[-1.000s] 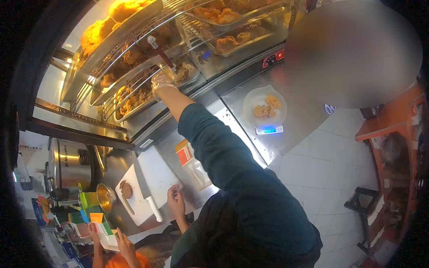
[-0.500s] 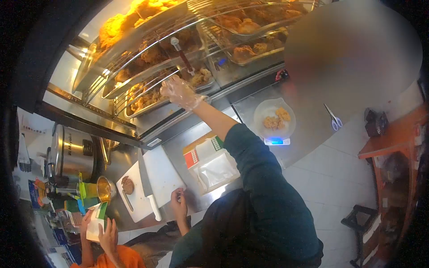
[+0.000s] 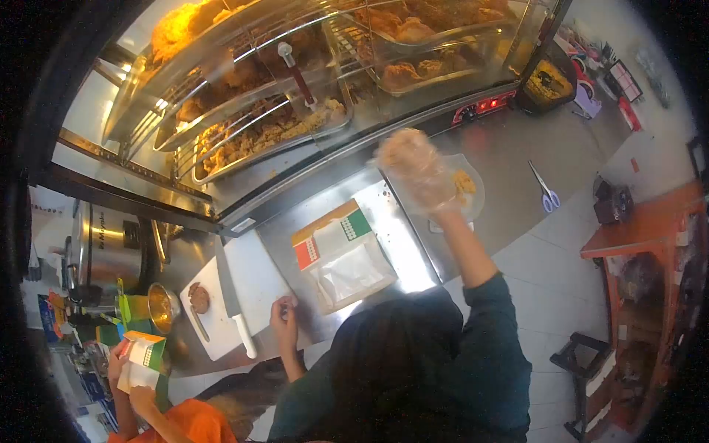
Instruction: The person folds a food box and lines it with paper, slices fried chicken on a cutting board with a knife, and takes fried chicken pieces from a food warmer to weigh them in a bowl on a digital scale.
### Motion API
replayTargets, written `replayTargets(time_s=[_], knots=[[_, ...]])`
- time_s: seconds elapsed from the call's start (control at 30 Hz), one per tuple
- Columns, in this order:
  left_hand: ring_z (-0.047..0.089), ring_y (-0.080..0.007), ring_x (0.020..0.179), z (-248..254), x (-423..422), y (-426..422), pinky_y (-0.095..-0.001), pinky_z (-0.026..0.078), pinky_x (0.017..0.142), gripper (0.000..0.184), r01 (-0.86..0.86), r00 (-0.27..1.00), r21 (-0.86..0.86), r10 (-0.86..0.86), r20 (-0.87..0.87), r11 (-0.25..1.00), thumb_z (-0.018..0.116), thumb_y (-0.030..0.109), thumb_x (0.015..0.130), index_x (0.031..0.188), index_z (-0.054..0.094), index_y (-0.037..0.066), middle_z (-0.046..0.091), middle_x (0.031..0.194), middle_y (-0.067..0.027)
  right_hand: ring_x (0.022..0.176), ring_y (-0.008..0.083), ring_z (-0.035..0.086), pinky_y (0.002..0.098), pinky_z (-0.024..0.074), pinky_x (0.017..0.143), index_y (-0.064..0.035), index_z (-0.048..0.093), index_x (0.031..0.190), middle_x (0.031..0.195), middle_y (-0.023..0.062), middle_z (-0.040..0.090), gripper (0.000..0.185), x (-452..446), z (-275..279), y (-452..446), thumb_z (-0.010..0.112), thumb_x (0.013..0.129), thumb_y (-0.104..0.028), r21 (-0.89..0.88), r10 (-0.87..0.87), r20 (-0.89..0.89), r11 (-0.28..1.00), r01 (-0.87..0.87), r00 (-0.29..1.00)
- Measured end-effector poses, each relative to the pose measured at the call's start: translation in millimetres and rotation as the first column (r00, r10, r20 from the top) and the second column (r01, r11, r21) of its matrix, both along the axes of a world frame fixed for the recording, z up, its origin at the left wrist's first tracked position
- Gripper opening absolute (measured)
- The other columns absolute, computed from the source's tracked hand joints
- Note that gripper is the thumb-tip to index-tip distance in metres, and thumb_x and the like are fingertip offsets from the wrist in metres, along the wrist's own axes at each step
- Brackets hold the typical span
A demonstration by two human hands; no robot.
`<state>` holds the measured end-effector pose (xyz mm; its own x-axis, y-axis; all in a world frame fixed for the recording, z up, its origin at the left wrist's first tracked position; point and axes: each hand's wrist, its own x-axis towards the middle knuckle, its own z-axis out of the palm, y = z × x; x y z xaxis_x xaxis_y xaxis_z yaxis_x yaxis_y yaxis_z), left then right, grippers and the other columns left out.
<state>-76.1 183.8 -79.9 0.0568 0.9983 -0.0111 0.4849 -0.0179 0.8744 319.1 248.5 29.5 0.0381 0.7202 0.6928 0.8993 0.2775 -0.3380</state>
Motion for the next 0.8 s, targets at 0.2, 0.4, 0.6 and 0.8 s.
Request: replayTargets(time_s=[0.2,0.4,0.6,0.8], knots=[[0.050,-0.0144,0.070,0.3,-5.4,14.3,-0.0257,0.040,0.062,0.014,0.015,0.996,0.026,-0.013,-0.084,1.000,0.049,0.006,0.079,0.090,0.055,0.002,0.057,0.085,-0.0066,0.080,0.0231,0.058,0.0318,0.0452,0.076,-0.0046,0.057,0.104,0.095,0.0119,0.060,0.026,75.5,-14.4,-46.5,0.056,0.078,-0.009,-0.730,-0.330,-0.234,0.681,0.059,0.915],[0.051,-0.0155,0.073,-4.5,-0.5,18.2,-0.0262,0.040,0.066,0.013,-0.013,0.995,0.129,0.025,-0.097,0.992,0.050,0.008,0.081,0.090,0.055,0.001,0.057,0.086,-0.0068,0.087,0.0160,0.055,0.0290,0.0468,0.076,-0.0039,0.057,0.101,0.101,0.0072,0.057,0.026,122.7,-24.5,-45.0,0.056,0.075,0.002,-0.399,-0.116,-0.688,0.885,-0.240,0.717],[0.051,-0.0150,0.078,-5.8,1.4,0.7,-0.0256,0.040,0.067,0.014,-0.102,0.993,-0.011,0.101,-0.068,0.995,0.049,0.009,0.082,0.091,0.055,0.001,0.057,0.089,-0.0075,0.086,0.0168,0.056,0.0282,0.0483,0.075,-0.0039,0.058,0.096,0.102,0.0064,0.057,0.022,116.0,-1.9,-48.1,0.058,0.075,0.000,-0.374,-0.203,-0.805,0.903,-0.212,0.557],[0.051,-0.0145,0.078,-13.3,-6.3,-14.6,-0.0258,0.040,0.067,0.014,-0.138,0.990,0.013,0.139,-0.034,0.990,0.049,0.009,0.082,0.092,0.054,0.000,0.056,0.090,-0.0072,0.089,0.0162,0.056,0.0288,0.0478,0.078,-0.0071,0.055,0.103,0.101,0.0040,0.056,0.028,26.9,16.9,-21.7,0.060,0.076,-0.007,-0.272,-0.166,-0.942,0.887,-0.373,0.292]])
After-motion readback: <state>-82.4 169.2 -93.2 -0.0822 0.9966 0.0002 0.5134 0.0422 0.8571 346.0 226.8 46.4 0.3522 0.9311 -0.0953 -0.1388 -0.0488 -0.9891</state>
